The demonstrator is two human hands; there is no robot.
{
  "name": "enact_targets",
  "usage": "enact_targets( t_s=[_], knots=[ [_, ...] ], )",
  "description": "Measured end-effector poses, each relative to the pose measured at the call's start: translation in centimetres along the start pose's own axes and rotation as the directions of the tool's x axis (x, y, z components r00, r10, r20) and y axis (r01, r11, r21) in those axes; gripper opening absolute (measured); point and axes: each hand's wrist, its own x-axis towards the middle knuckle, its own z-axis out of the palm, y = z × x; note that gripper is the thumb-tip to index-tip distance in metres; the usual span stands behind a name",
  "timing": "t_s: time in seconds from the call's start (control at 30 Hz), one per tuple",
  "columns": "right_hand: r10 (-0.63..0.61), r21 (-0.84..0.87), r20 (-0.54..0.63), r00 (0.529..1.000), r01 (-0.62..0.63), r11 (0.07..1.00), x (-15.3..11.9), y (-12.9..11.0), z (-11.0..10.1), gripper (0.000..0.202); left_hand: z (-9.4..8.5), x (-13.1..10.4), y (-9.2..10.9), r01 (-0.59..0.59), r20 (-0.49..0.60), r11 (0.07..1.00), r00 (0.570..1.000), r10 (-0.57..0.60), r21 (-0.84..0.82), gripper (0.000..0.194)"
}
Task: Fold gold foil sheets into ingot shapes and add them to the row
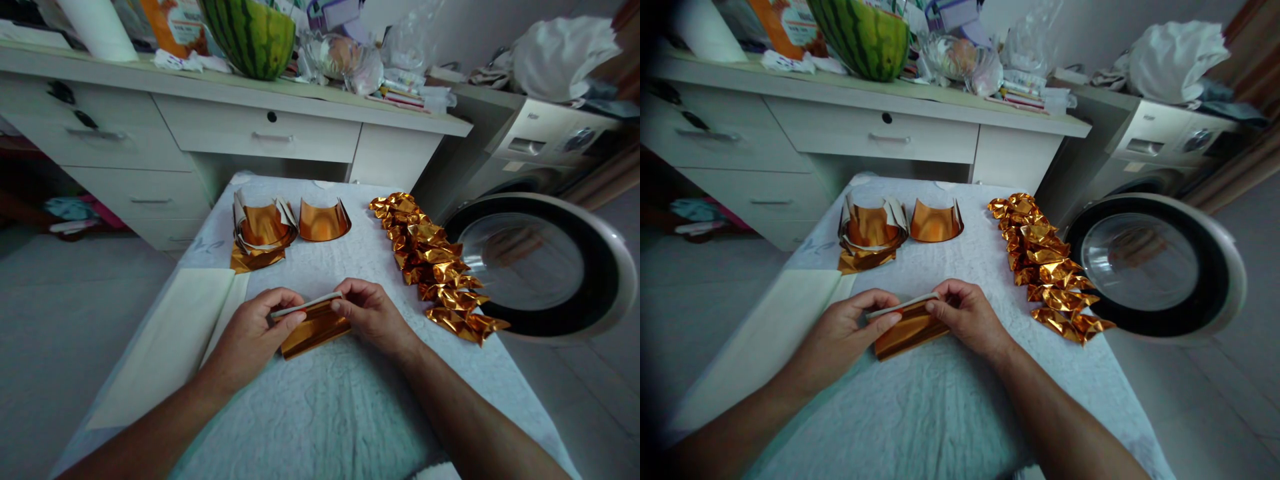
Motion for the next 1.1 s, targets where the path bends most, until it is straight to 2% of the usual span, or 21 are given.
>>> enact_targets(
  t_s=[0.2, 1.1],
  knots=[
    [-0.016, 0.008, -0.009, 1.000, 0.016, 1.000, -0.13, 0.32, -0.03, 0.027, -0.04, -0.06, -0.12, 0.020, 0.048, 0.993, 0.999, -0.014, -0.119, 0.019],
    [-0.010, 0.006, -0.043, 0.999, 0.010, 1.000, -0.43, -0.07, 0.19, 0.029, -0.09, -0.16, 0.20, 0.012, 0.062, 0.996, 0.998, -0.007, -0.087, 0.023]
  ],
)
